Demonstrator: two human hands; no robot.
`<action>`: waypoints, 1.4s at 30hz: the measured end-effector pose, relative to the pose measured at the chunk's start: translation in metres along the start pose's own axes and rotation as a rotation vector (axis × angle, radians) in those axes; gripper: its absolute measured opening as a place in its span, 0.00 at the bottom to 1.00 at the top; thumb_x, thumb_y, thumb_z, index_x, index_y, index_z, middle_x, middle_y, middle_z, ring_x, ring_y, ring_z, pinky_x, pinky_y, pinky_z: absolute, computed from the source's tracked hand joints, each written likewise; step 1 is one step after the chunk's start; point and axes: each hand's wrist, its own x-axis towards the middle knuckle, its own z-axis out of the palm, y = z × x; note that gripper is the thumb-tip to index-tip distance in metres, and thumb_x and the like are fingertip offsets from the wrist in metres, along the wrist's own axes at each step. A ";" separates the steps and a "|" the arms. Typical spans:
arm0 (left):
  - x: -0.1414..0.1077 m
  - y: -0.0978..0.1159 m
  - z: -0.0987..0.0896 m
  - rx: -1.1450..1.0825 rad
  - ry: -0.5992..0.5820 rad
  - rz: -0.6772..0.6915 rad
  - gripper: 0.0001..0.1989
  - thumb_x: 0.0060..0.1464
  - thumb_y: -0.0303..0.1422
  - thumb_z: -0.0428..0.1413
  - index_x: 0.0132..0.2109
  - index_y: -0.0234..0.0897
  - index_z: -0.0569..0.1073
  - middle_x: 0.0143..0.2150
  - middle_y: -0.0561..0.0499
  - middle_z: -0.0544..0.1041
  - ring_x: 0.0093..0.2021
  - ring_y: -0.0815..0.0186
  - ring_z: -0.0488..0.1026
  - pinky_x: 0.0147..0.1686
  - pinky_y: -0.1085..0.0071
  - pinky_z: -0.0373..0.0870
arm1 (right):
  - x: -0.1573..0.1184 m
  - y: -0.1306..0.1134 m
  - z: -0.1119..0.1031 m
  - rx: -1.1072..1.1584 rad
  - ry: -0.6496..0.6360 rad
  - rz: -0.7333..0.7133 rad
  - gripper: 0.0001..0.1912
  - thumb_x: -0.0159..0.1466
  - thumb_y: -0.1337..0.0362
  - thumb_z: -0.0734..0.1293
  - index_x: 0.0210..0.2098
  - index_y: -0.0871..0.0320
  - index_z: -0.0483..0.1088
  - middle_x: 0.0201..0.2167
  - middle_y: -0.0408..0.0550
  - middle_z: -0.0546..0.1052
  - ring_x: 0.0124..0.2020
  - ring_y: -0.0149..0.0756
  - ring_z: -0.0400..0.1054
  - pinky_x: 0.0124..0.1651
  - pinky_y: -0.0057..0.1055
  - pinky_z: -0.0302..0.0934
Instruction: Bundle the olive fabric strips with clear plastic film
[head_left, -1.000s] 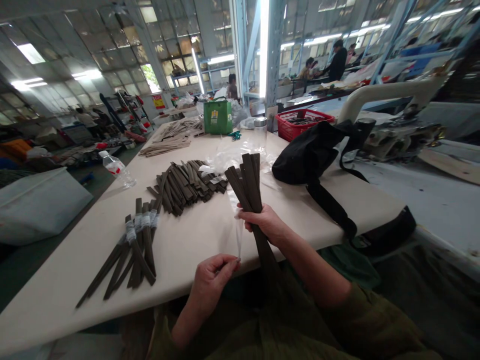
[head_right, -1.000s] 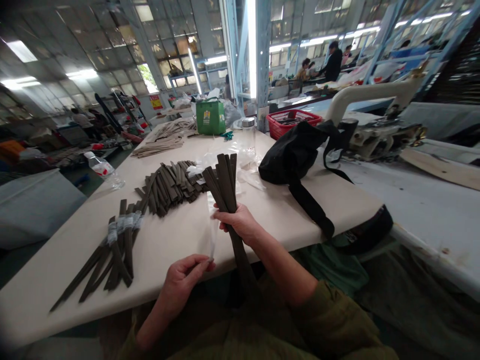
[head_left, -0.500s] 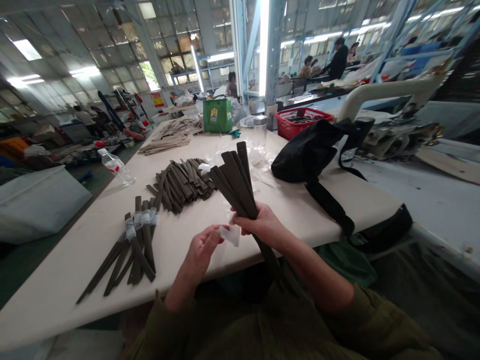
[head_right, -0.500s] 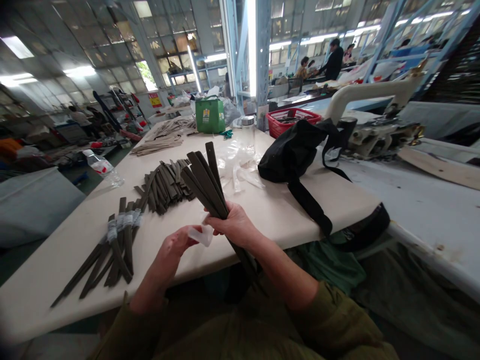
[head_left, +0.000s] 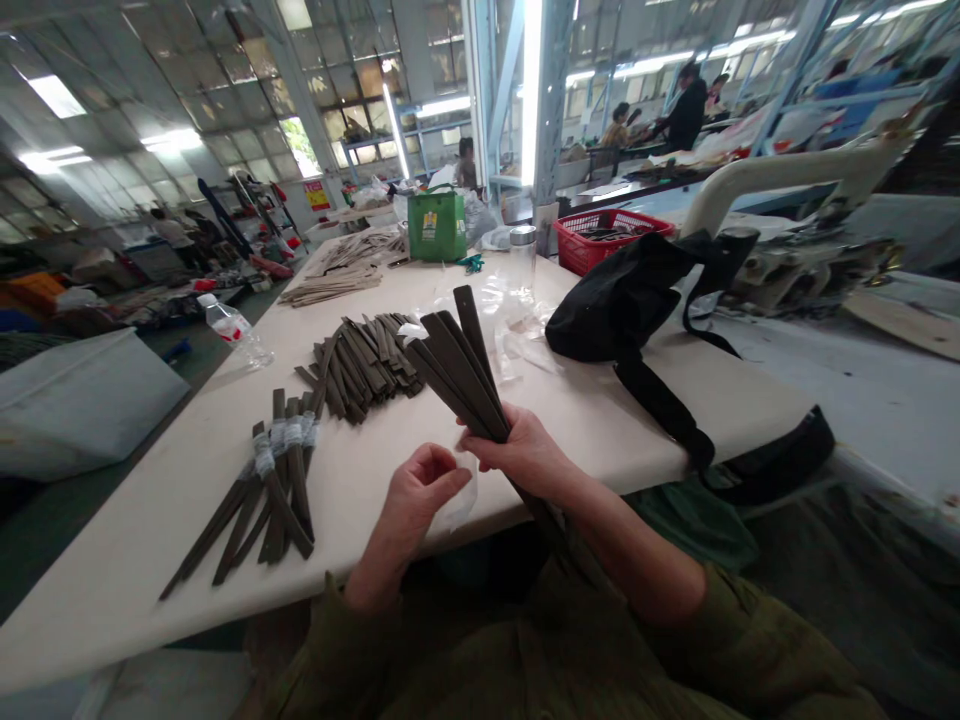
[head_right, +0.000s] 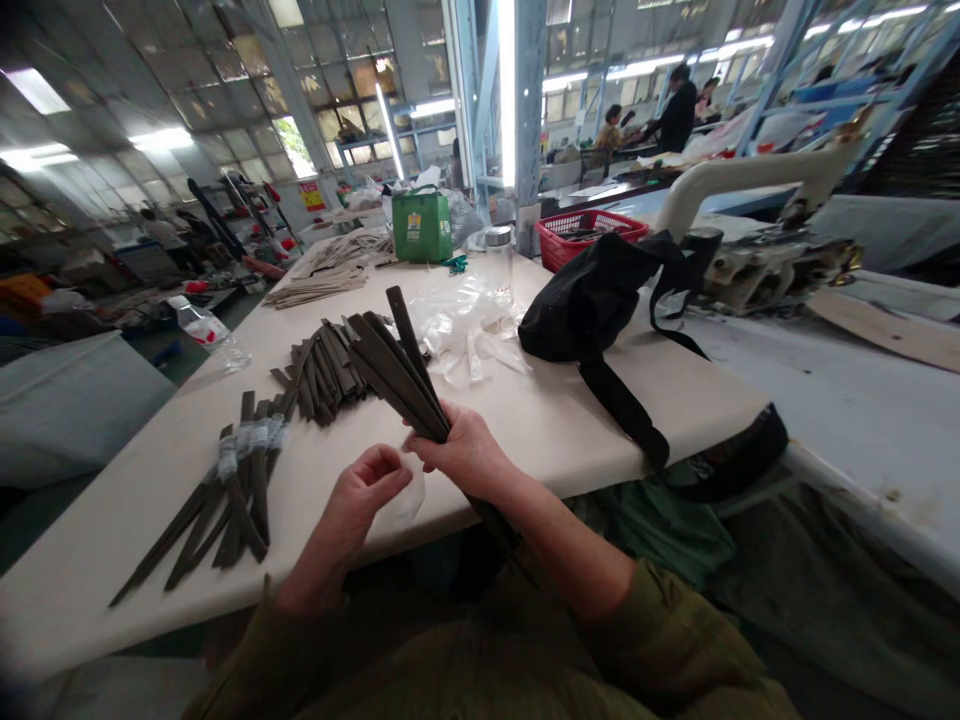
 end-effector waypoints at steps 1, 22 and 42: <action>0.000 -0.003 0.007 0.018 -0.011 0.006 0.16 0.39 0.38 0.67 0.25 0.35 0.67 0.21 0.59 0.66 0.22 0.74 0.62 0.24 0.75 0.58 | 0.000 0.000 0.001 -0.022 0.003 -0.015 0.13 0.52 0.70 0.67 0.38 0.59 0.73 0.24 0.39 0.73 0.22 0.27 0.66 0.24 0.23 0.64; -0.009 -0.009 0.012 -0.046 -0.194 -0.162 0.11 0.41 0.33 0.65 0.32 0.34 0.74 0.24 0.52 0.76 0.22 0.71 0.69 0.25 0.75 0.64 | 0.000 0.001 -0.002 -0.202 -0.030 0.008 0.11 0.53 0.68 0.67 0.37 0.59 0.72 0.24 0.39 0.73 0.20 0.27 0.66 0.22 0.22 0.63; -0.032 -0.013 0.008 0.511 -0.357 -0.123 0.16 0.52 0.43 0.55 0.29 0.35 0.80 0.25 0.52 0.77 0.30 0.64 0.72 0.33 0.70 0.66 | -0.004 -0.012 -0.001 -0.375 -0.028 -0.002 0.09 0.56 0.65 0.68 0.37 0.56 0.70 0.24 0.39 0.74 0.22 0.30 0.68 0.24 0.24 0.61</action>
